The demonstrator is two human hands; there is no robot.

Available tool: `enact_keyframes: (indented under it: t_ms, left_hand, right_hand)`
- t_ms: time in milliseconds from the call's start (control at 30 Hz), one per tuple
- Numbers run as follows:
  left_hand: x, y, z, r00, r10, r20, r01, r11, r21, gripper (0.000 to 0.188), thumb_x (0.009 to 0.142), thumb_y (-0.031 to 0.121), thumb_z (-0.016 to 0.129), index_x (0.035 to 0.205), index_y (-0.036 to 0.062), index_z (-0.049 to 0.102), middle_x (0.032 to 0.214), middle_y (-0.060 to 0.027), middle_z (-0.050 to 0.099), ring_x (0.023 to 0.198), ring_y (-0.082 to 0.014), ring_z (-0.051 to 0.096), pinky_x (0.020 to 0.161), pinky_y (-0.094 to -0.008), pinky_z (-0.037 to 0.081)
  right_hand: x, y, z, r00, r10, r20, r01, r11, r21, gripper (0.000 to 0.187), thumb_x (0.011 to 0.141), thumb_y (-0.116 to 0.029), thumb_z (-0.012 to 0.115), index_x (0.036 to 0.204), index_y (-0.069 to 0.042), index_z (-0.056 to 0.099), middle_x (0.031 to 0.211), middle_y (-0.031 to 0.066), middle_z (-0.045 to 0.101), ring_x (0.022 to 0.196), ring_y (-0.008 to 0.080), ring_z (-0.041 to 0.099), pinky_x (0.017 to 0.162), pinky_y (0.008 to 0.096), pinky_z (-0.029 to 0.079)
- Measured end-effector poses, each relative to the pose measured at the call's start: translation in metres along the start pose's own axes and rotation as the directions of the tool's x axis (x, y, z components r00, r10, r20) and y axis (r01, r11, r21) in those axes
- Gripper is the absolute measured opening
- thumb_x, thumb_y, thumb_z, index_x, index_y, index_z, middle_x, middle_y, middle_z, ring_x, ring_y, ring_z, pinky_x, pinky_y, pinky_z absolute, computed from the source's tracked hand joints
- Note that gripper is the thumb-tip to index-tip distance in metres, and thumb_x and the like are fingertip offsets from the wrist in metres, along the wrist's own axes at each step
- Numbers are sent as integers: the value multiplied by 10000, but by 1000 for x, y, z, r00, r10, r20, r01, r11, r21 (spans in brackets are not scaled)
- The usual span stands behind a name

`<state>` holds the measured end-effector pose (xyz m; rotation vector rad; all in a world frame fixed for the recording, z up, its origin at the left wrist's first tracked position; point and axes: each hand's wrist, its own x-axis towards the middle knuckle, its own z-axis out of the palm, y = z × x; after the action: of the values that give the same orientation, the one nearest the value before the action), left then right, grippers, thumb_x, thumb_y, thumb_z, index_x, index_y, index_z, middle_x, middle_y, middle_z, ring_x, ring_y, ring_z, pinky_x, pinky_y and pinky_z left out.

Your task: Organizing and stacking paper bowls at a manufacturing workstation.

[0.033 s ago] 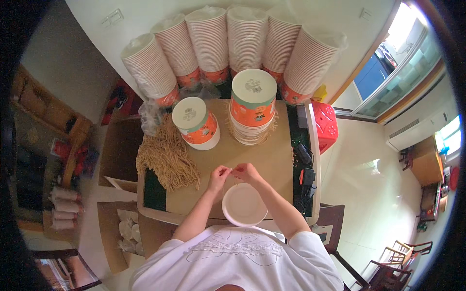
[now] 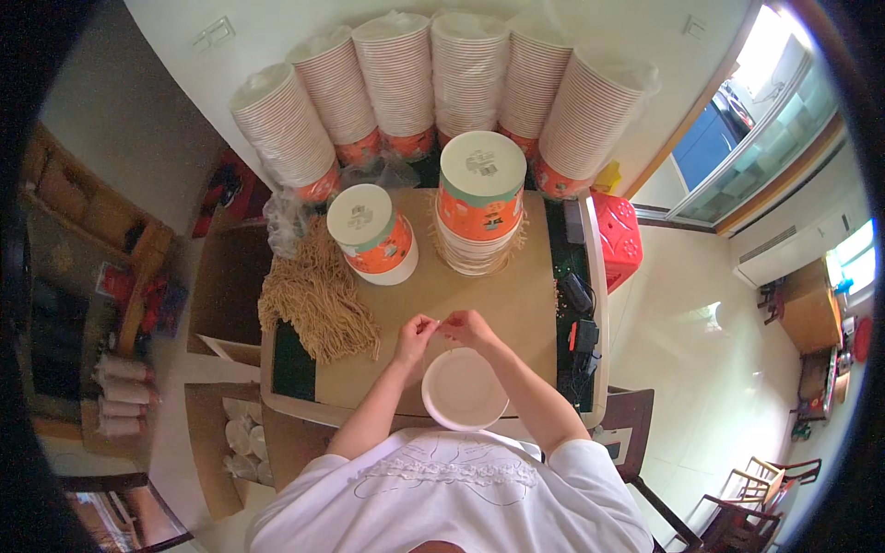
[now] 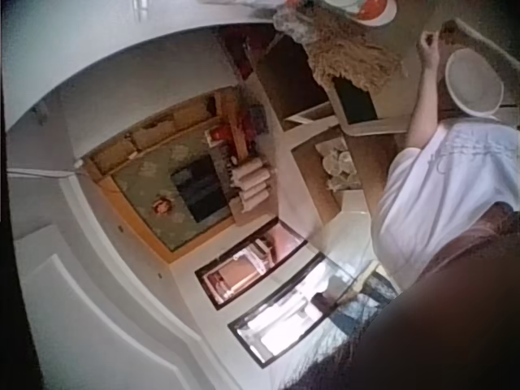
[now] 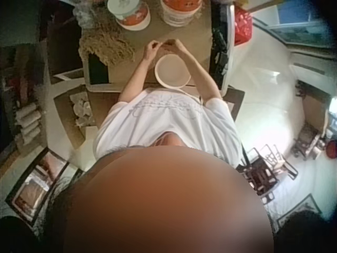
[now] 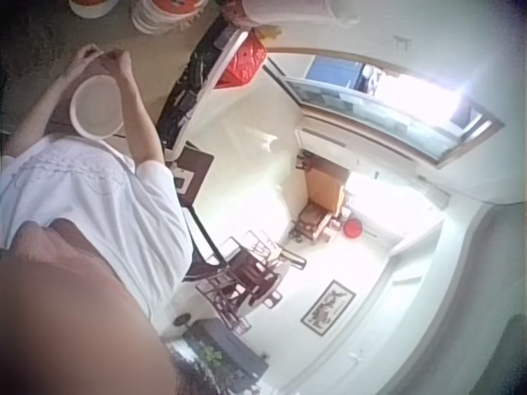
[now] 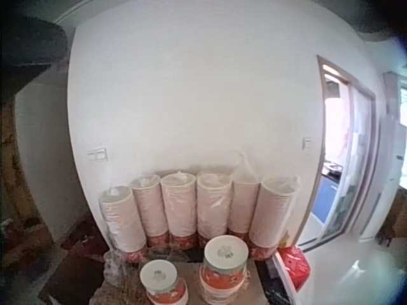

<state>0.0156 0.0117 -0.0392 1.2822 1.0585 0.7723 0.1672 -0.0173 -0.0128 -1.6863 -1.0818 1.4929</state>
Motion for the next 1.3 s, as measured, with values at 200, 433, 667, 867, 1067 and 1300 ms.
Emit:
enact_keyframes:
  t_ms: [200, 433, 667, 867, 1067, 1300]
  left_hand:
    - [7, -3, -3, 998, 53, 19, -53, 999, -3, 116, 814, 133, 575, 725, 61, 560, 610, 55, 510, 520, -19, 407, 442, -184, 309]
    - [11, 7, -27, 974, -49, 222, 12, 987, 163, 141, 792, 137, 593, 737, 7, 603, 657, -1, 594, 591, -56, 513, 551, -223, 417]
    - [3, 21, -13, 976, 189, 105, -217, 845, 490, 71, 730, 102, 617, 718, 32, 606, 635, -82, 577, 555, -161, 548, 515, -285, 421]
    - [-5, 22, 0, 942, 335, 31, -300, 794, 529, 94, 717, 113, 625, 680, 37, 582, 627, -91, 545, 546, -227, 539, 505, -324, 418]
    - [-4, 19, 8, 912, 409, -23, -326, 760, 562, 110, 735, 111, 604, 677, 27, 564, 655, -98, 552, 578, -247, 555, 516, -341, 428]
    - [14, -9, -10, 956, 292, -17, -214, 738, 640, 111, 759, 147, 566, 684, 67, 560, 732, -103, 565, 670, -302, 559, 552, -405, 440]
  right_hand:
    - [4, -4, -1, 998, 20, 56, -23, 999, 42, 169, 764, -192, 637, 752, -26, 607, 645, -2, 576, 590, 64, 509, 504, 205, 390]
    - [6, -3, -11, 997, -59, 54, 67, 984, -164, 124, 729, -148, 621, 756, -27, 617, 653, 11, 584, 605, 82, 515, 543, 232, 420]
    - [3, -6, -6, 987, -77, 141, 117, 946, -303, 153, 695, -170, 615, 756, -31, 628, 640, 35, 581, 616, 91, 517, 554, 249, 426]
    - [-1, -8, -17, 984, 13, 176, 36, 962, -272, 160, 659, -201, 624, 717, -52, 632, 616, 39, 588, 591, 108, 533, 547, 274, 440]
    - [-7, -13, -23, 982, 75, 174, -27, 965, -262, 164, 680, -207, 615, 747, -60, 643, 633, 35, 591, 612, 103, 537, 566, 268, 440]
    - [-11, 2, -19, 950, 144, 276, -94, 978, -186, 150, 726, -181, 596, 780, -50, 644, 690, 4, 601, 643, 81, 538, 584, 225, 434]
